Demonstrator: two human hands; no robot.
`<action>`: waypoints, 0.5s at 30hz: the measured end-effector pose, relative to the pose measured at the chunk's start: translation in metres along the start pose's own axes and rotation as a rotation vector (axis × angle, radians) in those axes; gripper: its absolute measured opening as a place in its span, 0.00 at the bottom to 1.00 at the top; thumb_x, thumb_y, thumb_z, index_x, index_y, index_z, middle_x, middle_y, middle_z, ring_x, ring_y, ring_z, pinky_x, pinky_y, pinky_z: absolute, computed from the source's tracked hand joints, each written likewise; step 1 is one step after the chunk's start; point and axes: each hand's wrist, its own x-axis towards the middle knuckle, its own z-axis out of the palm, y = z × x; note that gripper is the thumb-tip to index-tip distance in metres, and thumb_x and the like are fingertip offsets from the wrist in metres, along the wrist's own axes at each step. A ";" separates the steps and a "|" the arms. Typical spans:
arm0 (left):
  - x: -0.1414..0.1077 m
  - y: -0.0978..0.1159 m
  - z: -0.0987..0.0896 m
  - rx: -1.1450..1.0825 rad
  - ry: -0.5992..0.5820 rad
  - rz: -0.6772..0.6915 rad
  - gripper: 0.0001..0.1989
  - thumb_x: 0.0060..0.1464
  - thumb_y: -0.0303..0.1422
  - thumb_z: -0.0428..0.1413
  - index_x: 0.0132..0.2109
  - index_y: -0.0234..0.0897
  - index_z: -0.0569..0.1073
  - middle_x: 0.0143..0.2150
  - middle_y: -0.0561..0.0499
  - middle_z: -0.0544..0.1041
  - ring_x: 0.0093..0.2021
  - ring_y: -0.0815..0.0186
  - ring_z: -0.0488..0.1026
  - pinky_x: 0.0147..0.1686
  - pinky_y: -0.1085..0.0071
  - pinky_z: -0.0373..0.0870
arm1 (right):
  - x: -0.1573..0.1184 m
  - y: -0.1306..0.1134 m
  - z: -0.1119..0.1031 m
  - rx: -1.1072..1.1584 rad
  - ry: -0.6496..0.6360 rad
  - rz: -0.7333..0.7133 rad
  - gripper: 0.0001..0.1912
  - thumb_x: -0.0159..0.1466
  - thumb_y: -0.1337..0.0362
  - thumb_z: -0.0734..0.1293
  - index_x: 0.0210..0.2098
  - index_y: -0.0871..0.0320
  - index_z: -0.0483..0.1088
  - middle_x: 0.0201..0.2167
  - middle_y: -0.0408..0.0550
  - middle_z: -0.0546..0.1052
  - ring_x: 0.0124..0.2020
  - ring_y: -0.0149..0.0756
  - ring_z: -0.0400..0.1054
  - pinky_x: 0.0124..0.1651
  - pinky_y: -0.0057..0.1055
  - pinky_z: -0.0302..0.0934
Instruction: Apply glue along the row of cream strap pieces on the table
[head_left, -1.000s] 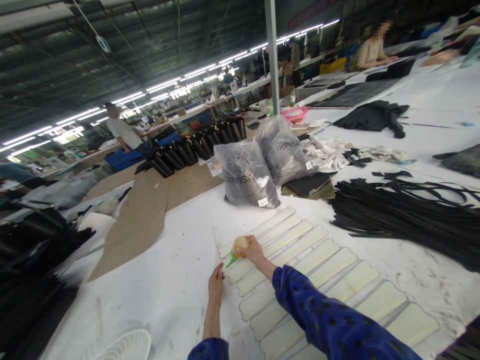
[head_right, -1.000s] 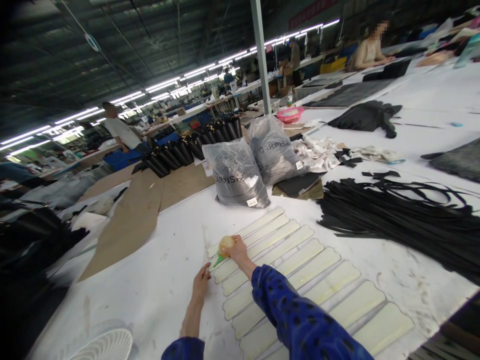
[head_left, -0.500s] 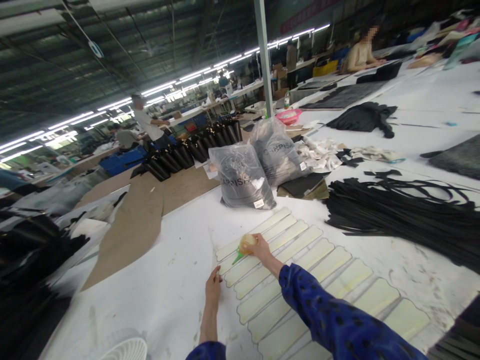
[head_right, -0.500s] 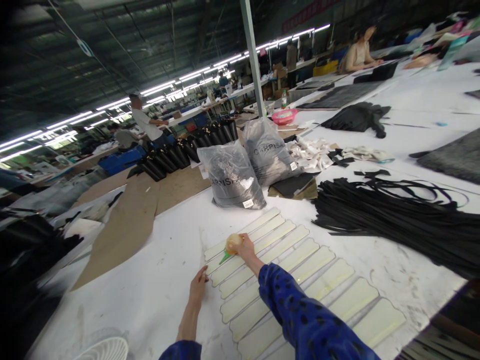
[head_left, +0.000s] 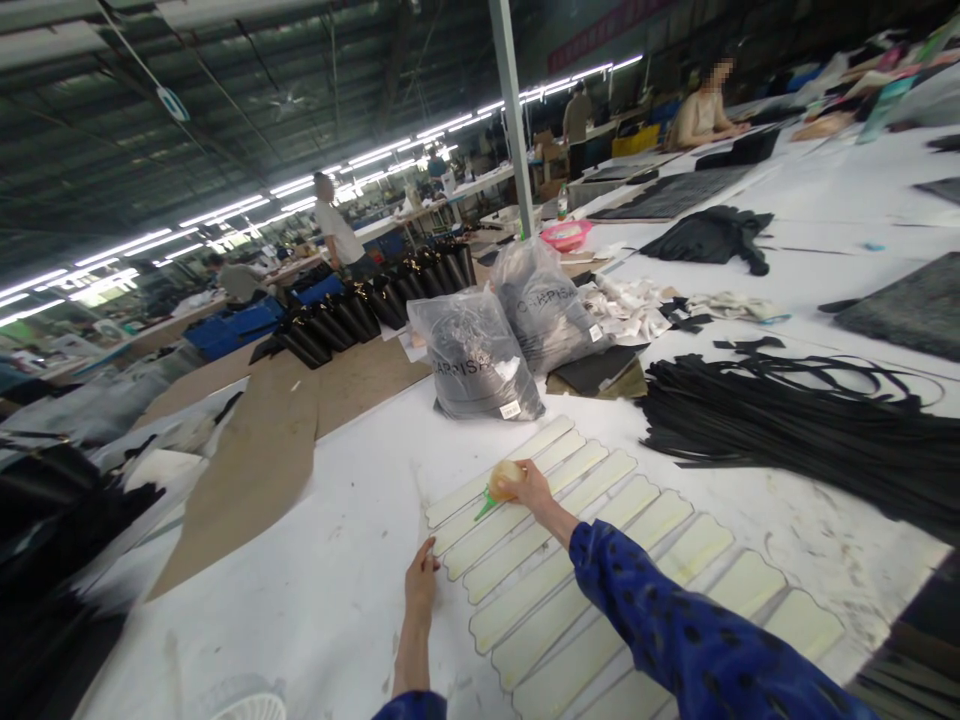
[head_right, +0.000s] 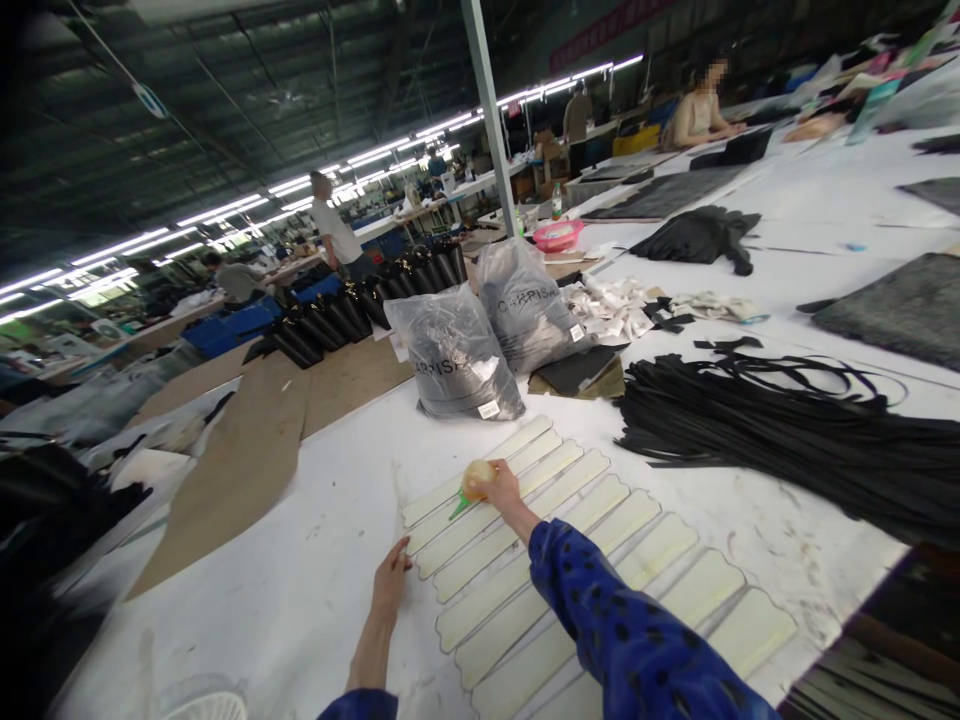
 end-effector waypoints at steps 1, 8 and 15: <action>0.000 0.000 0.000 0.000 0.001 -0.001 0.29 0.49 0.39 0.47 0.54 0.27 0.71 0.26 0.51 0.72 0.32 0.64 0.71 0.41 0.66 0.67 | 0.001 0.000 -0.002 -0.001 0.003 -0.002 0.27 0.41 0.60 0.75 0.39 0.56 0.64 0.36 0.45 0.73 0.37 0.46 0.71 0.32 0.43 0.70; 0.001 -0.002 0.000 -0.003 0.002 -0.012 0.28 0.49 0.39 0.47 0.54 0.27 0.71 0.26 0.50 0.72 0.32 0.64 0.70 0.40 0.66 0.67 | 0.011 -0.004 -0.018 -0.007 0.032 0.001 0.29 0.40 0.59 0.76 0.39 0.57 0.64 0.35 0.47 0.72 0.37 0.49 0.71 0.33 0.45 0.69; 0.005 -0.005 0.001 -0.016 -0.004 -0.016 0.29 0.48 0.36 0.47 0.55 0.25 0.70 0.26 0.50 0.71 0.31 0.64 0.70 0.41 0.66 0.66 | 0.021 -0.007 -0.038 0.026 0.048 -0.011 0.29 0.41 0.59 0.76 0.39 0.55 0.62 0.35 0.46 0.73 0.39 0.50 0.70 0.37 0.50 0.69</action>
